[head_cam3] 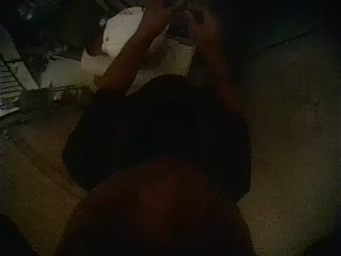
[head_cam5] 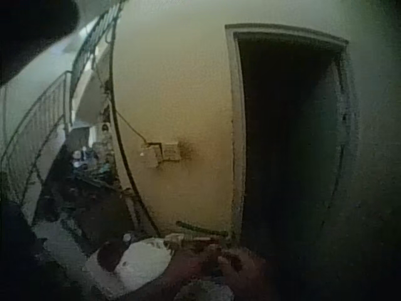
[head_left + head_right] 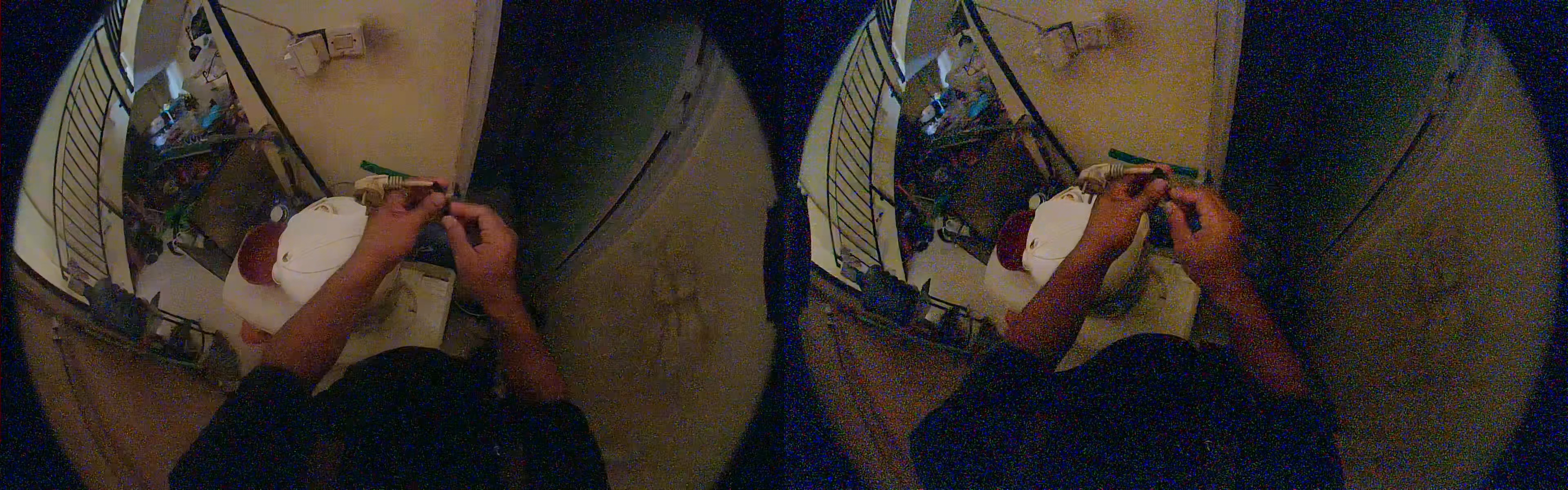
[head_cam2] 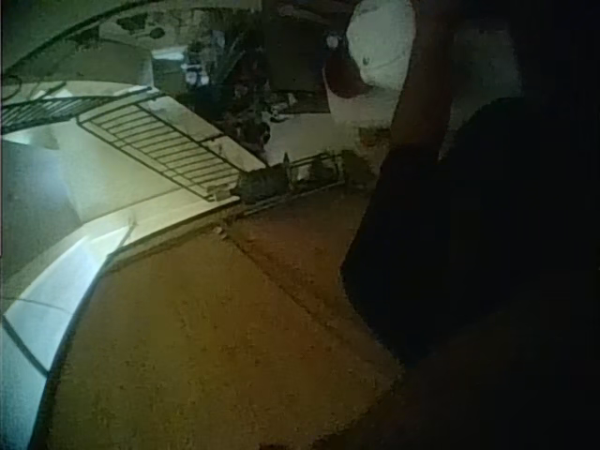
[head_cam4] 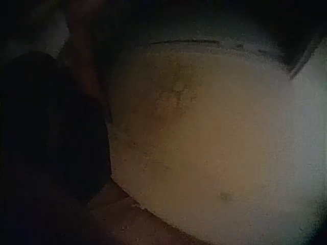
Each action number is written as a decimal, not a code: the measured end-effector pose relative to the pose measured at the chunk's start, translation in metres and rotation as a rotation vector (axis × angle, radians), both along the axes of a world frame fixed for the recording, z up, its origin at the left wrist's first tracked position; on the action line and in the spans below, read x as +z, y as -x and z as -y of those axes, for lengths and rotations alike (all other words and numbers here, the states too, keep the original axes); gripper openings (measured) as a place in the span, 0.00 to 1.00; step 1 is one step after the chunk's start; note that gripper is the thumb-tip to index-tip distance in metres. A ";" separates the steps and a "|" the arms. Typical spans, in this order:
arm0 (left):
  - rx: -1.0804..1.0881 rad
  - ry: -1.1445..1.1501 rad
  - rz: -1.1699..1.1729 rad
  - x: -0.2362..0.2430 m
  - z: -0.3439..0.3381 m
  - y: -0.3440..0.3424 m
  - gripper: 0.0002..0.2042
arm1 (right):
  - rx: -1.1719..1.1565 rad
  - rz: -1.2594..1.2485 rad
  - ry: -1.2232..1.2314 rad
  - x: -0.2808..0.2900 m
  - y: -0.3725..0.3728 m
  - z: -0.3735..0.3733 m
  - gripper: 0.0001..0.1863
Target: Repairing or wrapping a power cord with electrical tape and wire strippers.
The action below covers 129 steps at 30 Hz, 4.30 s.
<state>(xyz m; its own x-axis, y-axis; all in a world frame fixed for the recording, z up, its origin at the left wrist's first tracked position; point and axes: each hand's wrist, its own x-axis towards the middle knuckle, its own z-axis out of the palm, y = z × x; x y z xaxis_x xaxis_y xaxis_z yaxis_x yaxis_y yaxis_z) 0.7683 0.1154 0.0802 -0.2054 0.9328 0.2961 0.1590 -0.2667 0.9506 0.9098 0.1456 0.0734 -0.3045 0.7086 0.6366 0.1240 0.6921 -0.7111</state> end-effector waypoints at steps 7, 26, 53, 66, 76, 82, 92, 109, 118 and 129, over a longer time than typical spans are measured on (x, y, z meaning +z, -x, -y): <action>-0.026 0.073 0.353 0.003 0.029 -0.004 0.16 | -0.026 0.167 -0.306 -0.017 0.004 0.016 0.18; 0.003 -0.014 -0.308 0.011 0.056 0.020 0.14 | 0.597 -0.046 0.312 -0.045 0.020 -0.024 0.11; -0.103 -0.479 -0.452 -0.053 0.009 0.074 0.13 | 1.239 0.031 0.847 -0.048 0.051 -0.065 0.14; 0.304 -0.036 0.223 -0.050 0.045 0.000 0.15 | 0.548 0.075 0.421 -0.039 0.053 -0.037 0.07; 0.474 -0.391 0.011 -0.069 0.040 -0.001 0.06 | 0.342 -0.113 0.230 -0.041 0.056 0.005 0.07; 0.278 -0.342 0.138 -0.057 0.045 0.013 0.05 | 0.397 -0.133 0.262 -0.029 0.052 0.010 0.07; 0.084 -0.253 -0.089 -0.039 0.042 0.037 0.06 | 0.442 -0.231 0.289 -0.032 0.039 0.006 0.06; -0.433 0.022 0.046 -0.005 0.038 0.062 0.07 | 0.410 -0.310 0.183 -0.035 0.021 0.024 0.06; -0.601 -0.113 0.161 -0.015 0.015 0.066 0.06 | 0.302 -0.230 -0.021 -0.030 0.011 0.034 0.07; -0.598 -0.197 0.325 -0.029 0.024 0.053 0.15 | 0.234 -0.122 -0.387 -0.029 0.016 0.049 0.07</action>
